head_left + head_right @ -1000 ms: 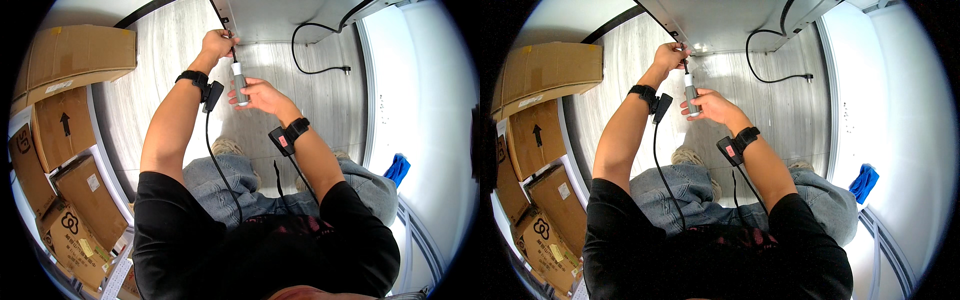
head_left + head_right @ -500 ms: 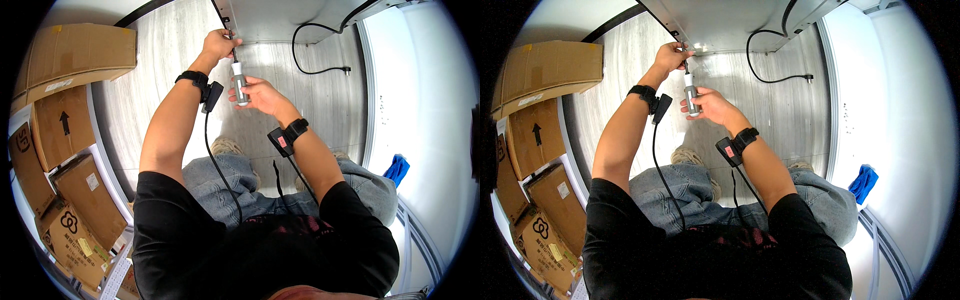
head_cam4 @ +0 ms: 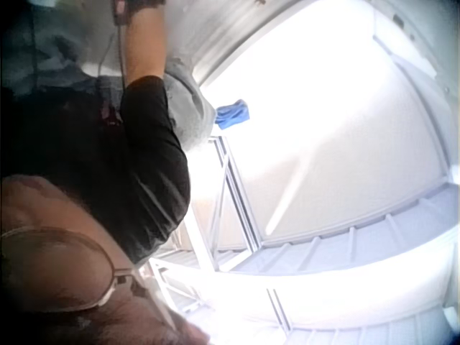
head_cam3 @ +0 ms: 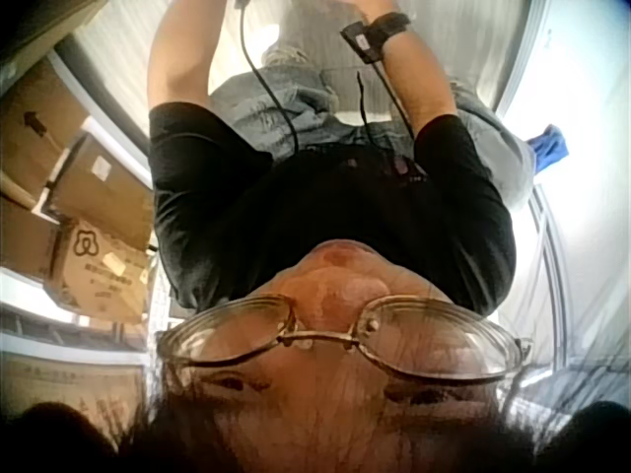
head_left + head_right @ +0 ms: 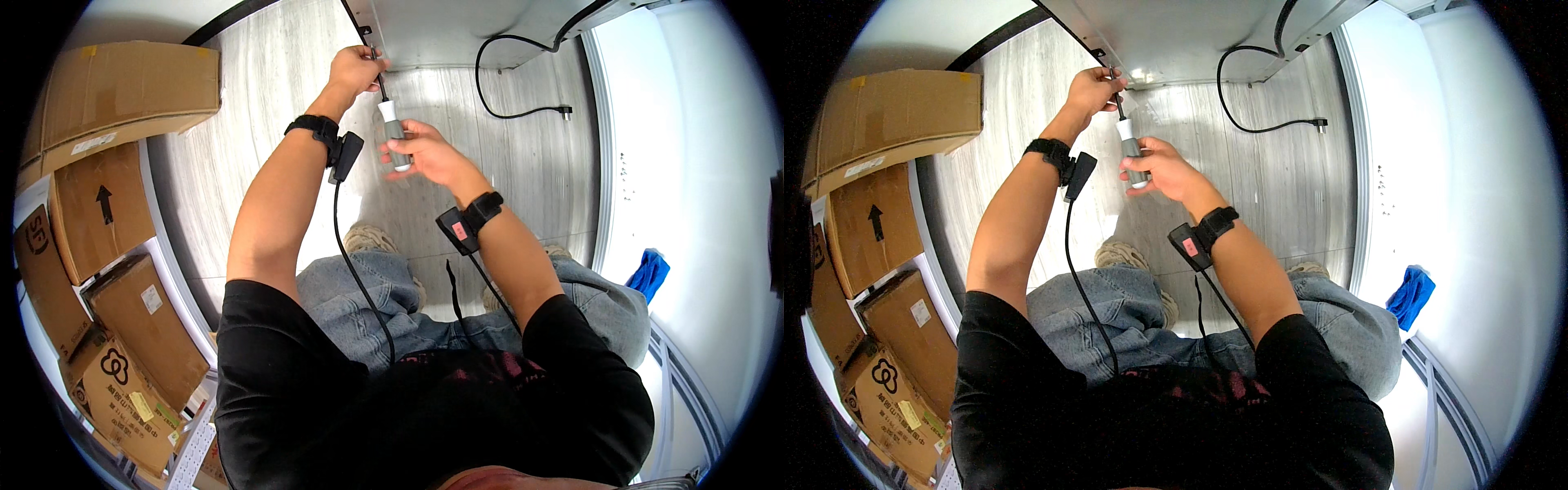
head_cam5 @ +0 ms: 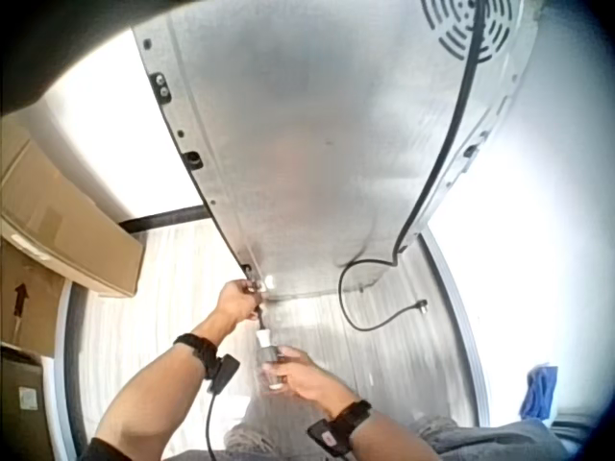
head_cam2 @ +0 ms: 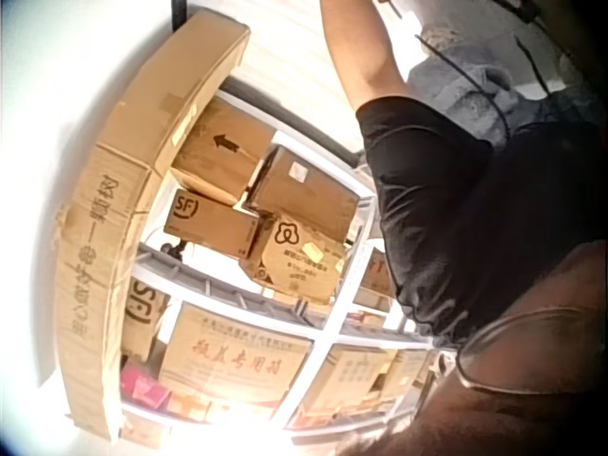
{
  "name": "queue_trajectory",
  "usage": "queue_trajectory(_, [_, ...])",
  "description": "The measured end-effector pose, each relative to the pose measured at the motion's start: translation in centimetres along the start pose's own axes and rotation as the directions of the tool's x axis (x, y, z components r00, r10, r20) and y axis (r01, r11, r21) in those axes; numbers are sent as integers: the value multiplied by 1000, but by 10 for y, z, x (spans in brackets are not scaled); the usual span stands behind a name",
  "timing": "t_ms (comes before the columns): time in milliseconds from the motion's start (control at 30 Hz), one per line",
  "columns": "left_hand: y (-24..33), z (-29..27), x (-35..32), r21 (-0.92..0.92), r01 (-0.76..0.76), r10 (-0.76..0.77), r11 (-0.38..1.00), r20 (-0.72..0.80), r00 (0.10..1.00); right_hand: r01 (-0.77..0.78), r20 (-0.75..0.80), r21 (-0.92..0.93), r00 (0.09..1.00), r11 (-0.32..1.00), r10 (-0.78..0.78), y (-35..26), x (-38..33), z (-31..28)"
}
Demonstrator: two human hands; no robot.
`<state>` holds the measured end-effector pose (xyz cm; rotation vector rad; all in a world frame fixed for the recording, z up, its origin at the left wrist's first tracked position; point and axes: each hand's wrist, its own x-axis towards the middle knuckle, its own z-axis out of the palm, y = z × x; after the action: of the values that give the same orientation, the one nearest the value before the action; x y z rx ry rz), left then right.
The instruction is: The person sits on the floor and uses a screwdriver to fasten screws into the back panel of a white appliance. They repeatedly insert and tighten screws along the edge of the panel.
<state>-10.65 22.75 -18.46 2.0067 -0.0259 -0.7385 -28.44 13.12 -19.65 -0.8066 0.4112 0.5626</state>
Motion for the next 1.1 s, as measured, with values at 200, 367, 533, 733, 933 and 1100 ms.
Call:
queue_trajectory(200, [-1, 1, 1, -7, -8, 8, 1000, -6, 1000, 22, -114, -41, 993, 999, -26, 6, 9, 10])
queue_trajectory(367, [-5, -1, 4, -33, 9, -8, 999, 21, 1000, 1, 96, 235, 995, 972, -25, -1, 2, -1])
queue_trajectory(533, [0, 1, 1, -25, 9, -8, 1000, 22, 1000, 111, -107, -172, 986, 979, -131, 14, 14, -2])
queue_trajectory(733, [0, -2, -1, -41, 37, -35, 998, 43, 998, -14, 47, 196, 999, 980, 5, 4, 6, -2])
queue_trajectory(933, [4, -3, -2, -63, 57, -53, 996, 72, 996, -1, 47, 72, 999, 997, -2, 6, 6, -5])
queue_trajectory(1100, [2, -4, 0, -133, 81, -69, 988, 90, 994, -50, -116, -141, 993, 989, 34, 11, 9, 1])
